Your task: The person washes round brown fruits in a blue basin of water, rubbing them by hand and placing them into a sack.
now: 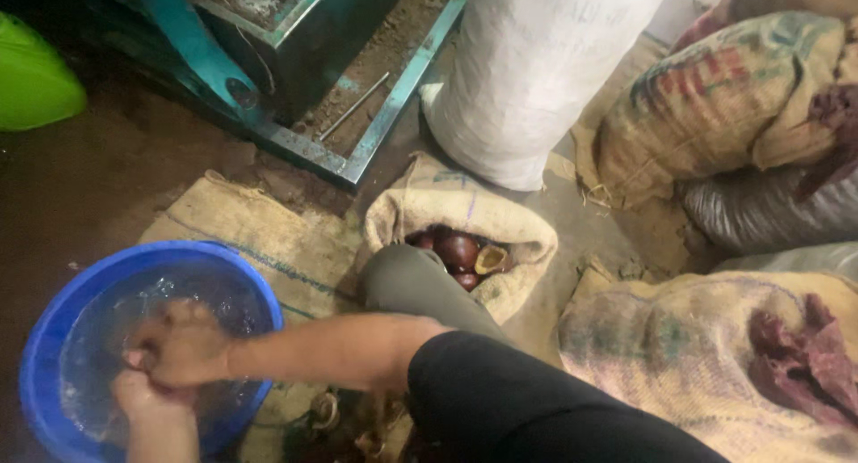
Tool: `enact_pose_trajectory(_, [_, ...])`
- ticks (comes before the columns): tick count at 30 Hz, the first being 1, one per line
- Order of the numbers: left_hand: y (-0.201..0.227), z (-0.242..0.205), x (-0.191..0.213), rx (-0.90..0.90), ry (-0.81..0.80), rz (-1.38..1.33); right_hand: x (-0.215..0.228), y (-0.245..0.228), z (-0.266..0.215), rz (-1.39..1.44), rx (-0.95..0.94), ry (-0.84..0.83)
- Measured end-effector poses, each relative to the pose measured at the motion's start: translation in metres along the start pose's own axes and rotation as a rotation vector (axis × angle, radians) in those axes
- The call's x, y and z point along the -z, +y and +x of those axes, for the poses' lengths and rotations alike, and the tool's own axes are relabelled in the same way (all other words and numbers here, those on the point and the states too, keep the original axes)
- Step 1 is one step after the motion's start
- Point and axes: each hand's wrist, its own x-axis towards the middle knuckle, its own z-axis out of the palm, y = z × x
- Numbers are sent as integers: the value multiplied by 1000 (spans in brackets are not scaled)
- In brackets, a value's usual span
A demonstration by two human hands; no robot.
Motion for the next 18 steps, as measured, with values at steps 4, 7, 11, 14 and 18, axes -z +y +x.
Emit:
enact_pose_trajectory(4, [1, -37, -31, -169, -199, -71, 34, 17, 30, 456, -609, -95])
enact_pose_trajectory(7, [4, -52, -38, -190, -170, 76, 44, -8, 12, 369, -491, -30])
enact_pose_trajectory(11, [19, -55, -35, -216, -382, 51, 111, -36, 11, 430, 81, 5])
enact_pose_trajectory(14, [20, -43, -40, -79, -208, 158, 182, -30, 53, 395, 204, -90])
enact_pose_trajectory(18, [9, -30, -43, -14, 10, 642, 303, 26, 40, 502, 5, -408])
